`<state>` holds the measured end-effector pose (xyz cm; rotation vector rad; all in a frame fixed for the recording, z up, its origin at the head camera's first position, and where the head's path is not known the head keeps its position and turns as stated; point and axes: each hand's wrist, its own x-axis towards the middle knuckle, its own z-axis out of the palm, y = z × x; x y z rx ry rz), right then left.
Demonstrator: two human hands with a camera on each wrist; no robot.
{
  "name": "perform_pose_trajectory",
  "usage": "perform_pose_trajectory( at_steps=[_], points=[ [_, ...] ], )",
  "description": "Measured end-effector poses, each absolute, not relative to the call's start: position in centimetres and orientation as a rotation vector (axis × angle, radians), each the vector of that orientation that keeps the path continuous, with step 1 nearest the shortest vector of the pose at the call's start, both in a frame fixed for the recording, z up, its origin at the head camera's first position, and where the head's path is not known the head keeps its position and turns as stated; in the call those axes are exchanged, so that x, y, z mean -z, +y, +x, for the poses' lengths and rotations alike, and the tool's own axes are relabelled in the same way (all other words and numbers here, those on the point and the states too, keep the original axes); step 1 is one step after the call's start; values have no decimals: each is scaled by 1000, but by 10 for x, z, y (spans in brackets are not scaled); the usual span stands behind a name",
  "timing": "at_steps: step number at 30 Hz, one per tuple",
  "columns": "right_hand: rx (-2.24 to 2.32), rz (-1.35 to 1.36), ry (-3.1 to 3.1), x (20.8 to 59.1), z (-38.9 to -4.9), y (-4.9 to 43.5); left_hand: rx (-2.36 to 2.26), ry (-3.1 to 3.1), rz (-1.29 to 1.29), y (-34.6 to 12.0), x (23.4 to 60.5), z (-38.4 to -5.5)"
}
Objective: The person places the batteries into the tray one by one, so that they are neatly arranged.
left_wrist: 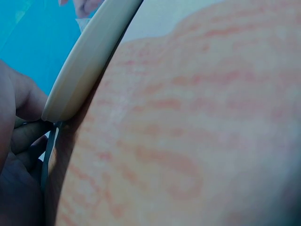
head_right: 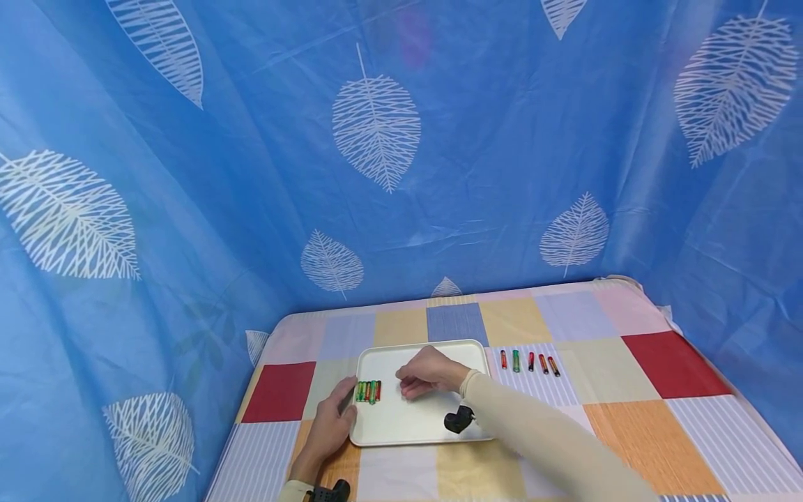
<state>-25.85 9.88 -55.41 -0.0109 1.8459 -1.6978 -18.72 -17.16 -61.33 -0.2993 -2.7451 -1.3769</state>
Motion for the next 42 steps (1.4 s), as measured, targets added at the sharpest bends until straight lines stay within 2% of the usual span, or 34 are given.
perform_pose_trajectory(
  at_steps=[15,32,42],
  points=[
    [1707,38,1784,540,-258,194,1394,-2762,-266,-172,612,-187],
    [1784,41,1685,535,-235,323,1385,-2762,-278,-170,610,-186],
    [1850,69,1611,531,-235,393,1389,-2756,-268,-169,608,-185]
  ],
)
